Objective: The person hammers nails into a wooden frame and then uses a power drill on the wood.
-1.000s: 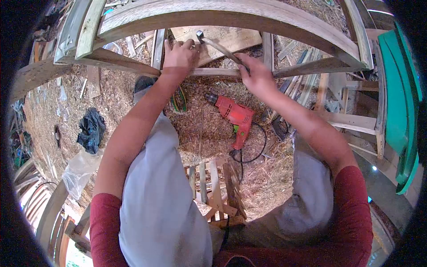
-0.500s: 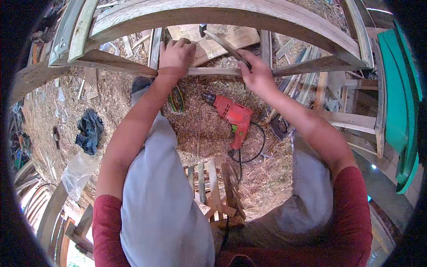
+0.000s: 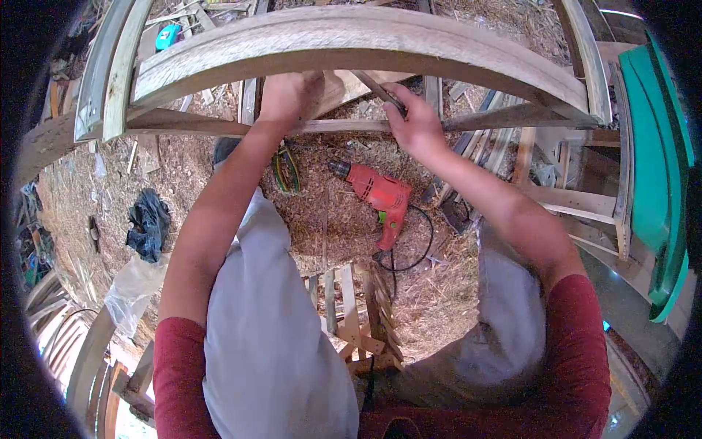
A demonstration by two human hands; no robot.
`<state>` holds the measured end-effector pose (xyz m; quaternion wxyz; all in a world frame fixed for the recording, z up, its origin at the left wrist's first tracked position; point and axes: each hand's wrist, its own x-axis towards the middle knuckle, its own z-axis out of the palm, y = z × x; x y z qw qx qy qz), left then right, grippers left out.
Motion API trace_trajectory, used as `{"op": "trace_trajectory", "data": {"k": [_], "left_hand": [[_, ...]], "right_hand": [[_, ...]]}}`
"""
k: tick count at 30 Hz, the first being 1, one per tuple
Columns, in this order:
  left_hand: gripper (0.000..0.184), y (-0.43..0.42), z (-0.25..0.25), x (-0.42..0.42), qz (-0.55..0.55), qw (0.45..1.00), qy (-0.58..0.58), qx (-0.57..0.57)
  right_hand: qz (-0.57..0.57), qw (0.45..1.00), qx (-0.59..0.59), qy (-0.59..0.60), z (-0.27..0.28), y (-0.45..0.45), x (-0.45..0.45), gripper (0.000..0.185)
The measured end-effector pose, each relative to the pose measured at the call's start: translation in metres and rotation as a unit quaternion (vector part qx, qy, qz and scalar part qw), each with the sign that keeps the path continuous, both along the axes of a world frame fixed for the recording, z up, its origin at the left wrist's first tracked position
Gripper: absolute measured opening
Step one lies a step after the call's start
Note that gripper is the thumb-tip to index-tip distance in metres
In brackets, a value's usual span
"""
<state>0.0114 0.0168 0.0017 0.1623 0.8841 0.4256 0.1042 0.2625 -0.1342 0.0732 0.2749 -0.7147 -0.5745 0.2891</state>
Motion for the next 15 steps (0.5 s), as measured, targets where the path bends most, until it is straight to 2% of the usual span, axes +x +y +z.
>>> {"op": "trace_trajectory", "data": {"k": [2,3,6,7,10,13,15], "left_hand": [[0.041,-0.002,0.005,0.002,-0.007,1.0,-0.021,-0.011],[0.054,-0.003,0.014,0.004,-0.001,0.994,0.029,-0.102],[0.039,-0.01,0.016,0.011,-0.046,0.998,0.045,-0.004],[0.043,-0.015,0.023,0.012,-0.047,0.998,0.041,0.013],[0.045,-0.009,-0.002,0.015,-0.079,0.992,0.065,0.073],[0.046,-0.006,-0.008,0.014,-0.032,0.987,0.151,0.041],[0.048,-0.005,-0.01,0.007,0.012,0.994,0.107,-0.003]], "right_hand": [[-0.01,1.0,-0.024,-0.014,-0.004,0.001,0.001,0.036],[-0.008,1.0,-0.016,-0.006,-0.003,0.002,0.002,0.037],[-0.005,1.0,-0.008,0.01,-0.003,0.001,0.002,0.038],[-0.009,1.0,-0.014,0.008,-0.005,0.001,0.003,0.038],[-0.007,1.0,-0.017,-0.02,-0.007,0.001,0.005,0.04],[-0.03,0.998,-0.049,-0.015,0.004,0.001,0.001,0.043],[-0.044,0.997,-0.056,-0.011,0.006,0.002,0.0,0.044]]}}
